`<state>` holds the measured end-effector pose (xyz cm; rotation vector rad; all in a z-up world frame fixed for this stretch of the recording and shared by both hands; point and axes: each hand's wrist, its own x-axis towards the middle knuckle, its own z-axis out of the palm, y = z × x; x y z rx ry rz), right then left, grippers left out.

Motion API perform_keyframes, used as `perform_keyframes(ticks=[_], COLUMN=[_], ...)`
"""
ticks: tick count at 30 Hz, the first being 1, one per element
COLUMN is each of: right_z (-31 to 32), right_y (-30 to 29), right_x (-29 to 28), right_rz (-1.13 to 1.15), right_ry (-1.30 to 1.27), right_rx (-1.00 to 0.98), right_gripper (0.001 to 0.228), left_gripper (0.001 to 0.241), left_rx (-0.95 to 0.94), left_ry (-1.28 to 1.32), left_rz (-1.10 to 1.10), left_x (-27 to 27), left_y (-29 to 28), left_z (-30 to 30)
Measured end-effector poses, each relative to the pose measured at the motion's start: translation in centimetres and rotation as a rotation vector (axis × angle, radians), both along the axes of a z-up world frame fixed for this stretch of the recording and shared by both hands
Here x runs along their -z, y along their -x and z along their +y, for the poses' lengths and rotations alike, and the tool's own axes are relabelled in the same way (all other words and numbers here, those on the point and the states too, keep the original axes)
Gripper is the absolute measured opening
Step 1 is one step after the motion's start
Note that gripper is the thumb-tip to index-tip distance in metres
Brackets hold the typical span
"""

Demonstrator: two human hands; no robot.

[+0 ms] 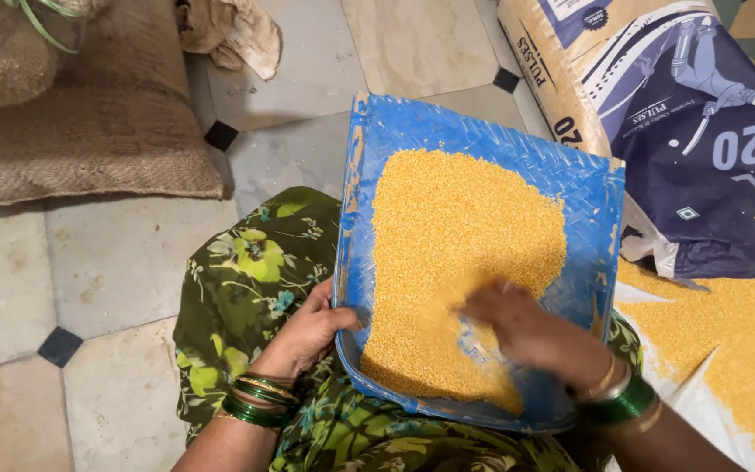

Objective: Sorting and winnowing grains using a blue winnowing tray.

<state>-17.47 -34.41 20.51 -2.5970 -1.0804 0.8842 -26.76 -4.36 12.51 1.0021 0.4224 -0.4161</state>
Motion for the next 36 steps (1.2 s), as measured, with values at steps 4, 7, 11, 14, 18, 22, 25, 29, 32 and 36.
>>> perform_keyframes(ticks=[4,7,11,14,18,22,25,29,32,36], right_z=[-0.7,-2.6,-4.1,-1.0,-0.1,2.1,1.9,2.8,5.2,6.4], right_y=[-4.0,-6.2,-6.5,-3.9,-1.8,-1.7,-1.2,1.9,4.0,4.7], right_x=[-3.3,-2.0,1.8,0.4,3.1,-1.0,-4.3,-4.5,-4.0,-0.6], right_rz=[-0.303,-0.123,-0.315,0.004,0.162,0.566,0.391,0.418,0.482,0.400], right_ry=[-0.396,-0.218,0.039,0.183,0.057,-0.669,-0.585,-0.052,0.080,-0.365], right_rx=[0.035,0.397,0.409,0.412,0.158,0.610,0.532,0.050,-0.259,-0.336], right_gripper=[0.069,0.044,0.020,0.025,0.029,0.029,0.031,0.040,0.044,0.066], left_gripper=[0.069,0.068,0.067,0.065,0.063,0.068,0.064,0.068,0.066,0.064], left_rx=[-0.047,-0.025,-0.001,0.019,0.036,-0.021,0.026,0.019,0.028,0.033], left_ry=[0.031,0.044,0.013,-0.012,-0.035,0.005,-0.054,-0.060,-0.028,-0.034], left_rz=[0.002,-0.035,-0.035,-0.081,-0.119,-0.045,-0.120,-0.058,-0.080,-0.067], left_x=[1.2,0.8,-0.2,-0.6,0.8,0.5,0.9,-0.5,-0.7,-0.4], left_y=[0.2,0.3,0.1,0.1,0.2,0.3,0.4,0.0,0.1,0.3], left_z=[0.0,0.0,-0.1,0.0,0.0,-0.1,0.0,0.0,0.0,-0.1])
